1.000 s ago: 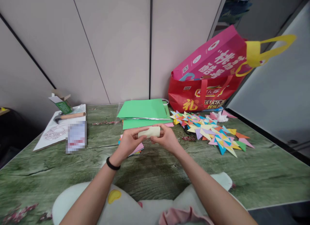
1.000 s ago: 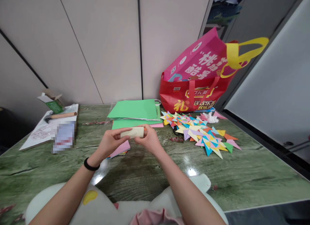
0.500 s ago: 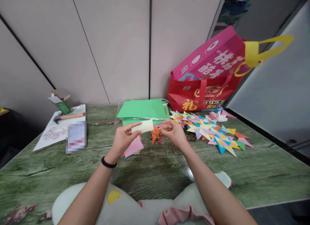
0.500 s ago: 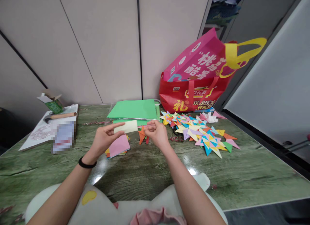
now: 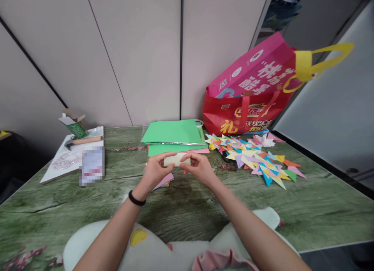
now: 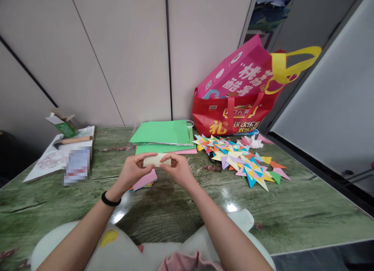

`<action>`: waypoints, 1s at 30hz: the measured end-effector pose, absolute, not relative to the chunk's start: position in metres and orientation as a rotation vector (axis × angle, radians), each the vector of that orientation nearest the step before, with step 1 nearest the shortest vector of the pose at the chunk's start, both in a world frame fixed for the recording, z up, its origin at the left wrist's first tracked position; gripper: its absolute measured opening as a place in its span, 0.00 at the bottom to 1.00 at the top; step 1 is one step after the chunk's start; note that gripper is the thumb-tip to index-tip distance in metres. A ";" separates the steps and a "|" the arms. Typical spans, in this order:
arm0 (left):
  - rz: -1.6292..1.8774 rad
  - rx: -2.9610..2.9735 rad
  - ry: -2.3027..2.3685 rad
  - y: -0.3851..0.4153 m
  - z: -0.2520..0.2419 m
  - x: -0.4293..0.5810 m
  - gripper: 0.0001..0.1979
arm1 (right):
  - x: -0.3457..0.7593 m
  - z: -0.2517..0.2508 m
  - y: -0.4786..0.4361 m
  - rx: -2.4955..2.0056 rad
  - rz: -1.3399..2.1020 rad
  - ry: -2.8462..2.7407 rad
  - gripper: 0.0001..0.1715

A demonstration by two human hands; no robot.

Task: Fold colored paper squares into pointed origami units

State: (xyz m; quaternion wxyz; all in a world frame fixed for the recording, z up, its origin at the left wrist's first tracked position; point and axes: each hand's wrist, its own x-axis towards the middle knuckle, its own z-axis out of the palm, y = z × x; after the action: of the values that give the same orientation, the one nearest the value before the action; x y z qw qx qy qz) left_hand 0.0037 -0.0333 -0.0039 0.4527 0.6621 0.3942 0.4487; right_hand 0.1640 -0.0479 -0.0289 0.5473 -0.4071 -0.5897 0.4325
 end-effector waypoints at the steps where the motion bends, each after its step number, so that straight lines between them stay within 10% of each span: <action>1: 1.098 1.639 0.959 -0.033 -0.005 0.004 0.19 | 0.163 -0.029 -0.048 -0.981 1.008 -1.412 0.09; 30: 1.340 1.378 0.943 -0.029 0.009 -0.008 0.14 | 0.187 -0.022 -0.043 -0.981 1.041 -1.243 0.22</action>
State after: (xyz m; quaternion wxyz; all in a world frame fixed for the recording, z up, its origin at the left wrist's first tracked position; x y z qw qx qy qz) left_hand -0.0076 -0.0291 0.0086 0.4797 0.5647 0.3864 0.5492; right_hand 0.1867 -0.0432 -0.0220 0.5836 -0.4203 -0.5326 0.4462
